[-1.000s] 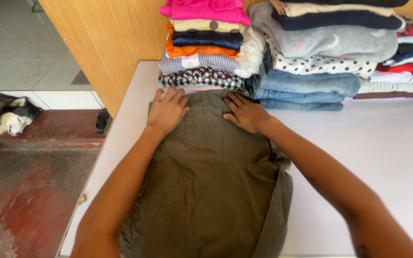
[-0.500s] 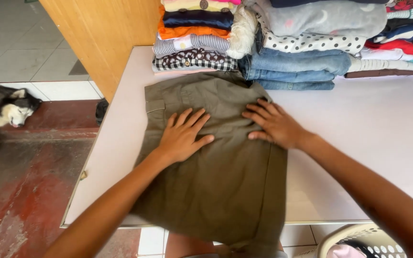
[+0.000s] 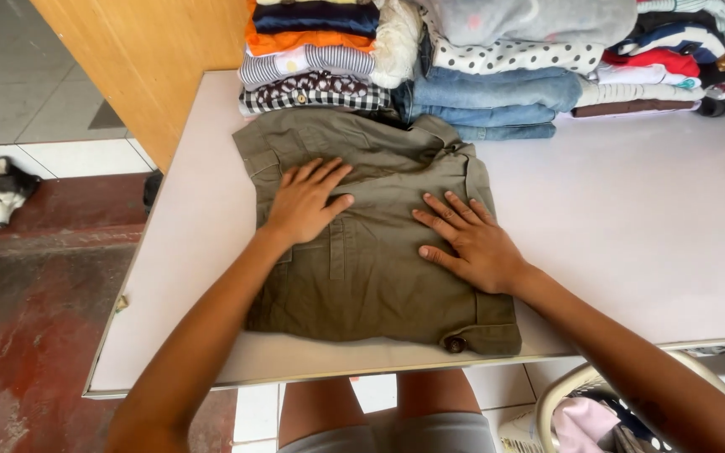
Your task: Folding different types of clothing items and organizing them into neat stacks on a folding table.
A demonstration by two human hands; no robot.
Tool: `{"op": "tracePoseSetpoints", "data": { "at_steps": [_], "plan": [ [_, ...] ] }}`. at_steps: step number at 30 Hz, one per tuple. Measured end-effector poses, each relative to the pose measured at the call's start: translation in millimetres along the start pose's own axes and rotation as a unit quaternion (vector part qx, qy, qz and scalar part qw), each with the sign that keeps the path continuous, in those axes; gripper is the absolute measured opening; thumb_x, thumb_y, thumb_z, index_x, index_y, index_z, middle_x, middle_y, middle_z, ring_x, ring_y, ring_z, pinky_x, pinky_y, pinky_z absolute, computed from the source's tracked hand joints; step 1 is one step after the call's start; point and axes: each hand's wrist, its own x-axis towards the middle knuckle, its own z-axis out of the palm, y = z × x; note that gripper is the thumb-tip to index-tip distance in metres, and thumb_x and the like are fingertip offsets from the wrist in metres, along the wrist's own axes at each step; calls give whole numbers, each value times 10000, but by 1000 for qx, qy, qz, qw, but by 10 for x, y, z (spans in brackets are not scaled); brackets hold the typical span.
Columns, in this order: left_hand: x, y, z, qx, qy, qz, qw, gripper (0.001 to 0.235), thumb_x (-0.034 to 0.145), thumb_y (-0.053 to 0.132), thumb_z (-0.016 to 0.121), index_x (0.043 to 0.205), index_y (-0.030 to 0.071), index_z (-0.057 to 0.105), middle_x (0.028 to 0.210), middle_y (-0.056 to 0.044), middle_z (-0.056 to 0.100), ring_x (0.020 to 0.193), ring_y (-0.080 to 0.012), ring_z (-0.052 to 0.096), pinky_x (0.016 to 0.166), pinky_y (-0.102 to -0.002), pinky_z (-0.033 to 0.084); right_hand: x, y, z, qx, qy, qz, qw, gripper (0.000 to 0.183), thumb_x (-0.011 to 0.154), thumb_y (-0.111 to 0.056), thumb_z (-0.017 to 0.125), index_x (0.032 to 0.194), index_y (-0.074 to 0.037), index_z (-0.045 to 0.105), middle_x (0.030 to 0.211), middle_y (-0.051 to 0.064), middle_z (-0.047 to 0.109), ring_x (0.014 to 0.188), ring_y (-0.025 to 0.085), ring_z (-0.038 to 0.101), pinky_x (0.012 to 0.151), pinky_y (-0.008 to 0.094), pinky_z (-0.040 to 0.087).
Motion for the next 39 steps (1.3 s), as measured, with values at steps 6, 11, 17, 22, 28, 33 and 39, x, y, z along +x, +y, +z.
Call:
{"op": "tracePoseSetpoints", "data": {
  "at_steps": [6,11,17,22,28,33,39],
  "plan": [
    [-420,128,-159,197,230,106,947,301,946,188,617,1236,170,695,1249,-15,658,1212,-263,578,943,-441,505,32,-20,206,-17,71,20,997,581,1020,-543,420,1522,-252,432,1605,82,412,1480,396,360,1191,582,304],
    [-837,865,164,0,168,155,974,383,1030,287,504,1330,98,648,1394,-90,624,1259,-279,592,1013,-426,481,-68,-595,223,40,71,-45,996,700,1008,-571,438,1572,-164,356,1651,114,322,1506,417,269,1173,640,244],
    [-1265,923,-404,-34,-72,50,996,661,1057,589,282,1605,219,301,1689,-34,246,1554,-283,182,1216,-611,81,-331,-531,95,24,18,-49,998,725,1027,-641,340,1624,-238,263,1705,-1,205,1558,325,145,1230,574,131],
    [-1460,1062,-568,-40,-122,12,992,717,1049,626,260,1626,201,231,1711,-35,172,1566,-286,130,1220,-613,13,-500,-608,55,30,4,-62,998,705,1034,-624,334,1623,-244,258,1719,-18,154,1563,319,111,1236,560,113],
    [-1701,1099,-253,13,-42,49,998,748,1031,639,262,1616,177,199,1701,13,150,1544,-230,85,1185,-550,21,-817,-665,156,40,83,-126,988,689,1051,-534,374,1613,-154,258,1703,70,169,1557,327,76,1204,542,52],
    [-1435,1205,-510,34,18,131,991,579,1043,555,370,1273,107,655,1310,-62,617,1209,-301,495,955,-541,365,-829,-423,-175,191,156,-128,961,467,993,-316,581,1400,-89,538,1487,200,512,1366,398,492,1138,537,370],
    [143,1103,-381,-152,37,227,961,330,1032,79,485,1301,20,666,1331,-181,665,1274,-386,571,1012,-510,488,-481,94,138,55,80,53,994,732,1023,-592,442,1580,-125,356,1705,134,191,1562,373,142,1235,555,183]
  ]
}}
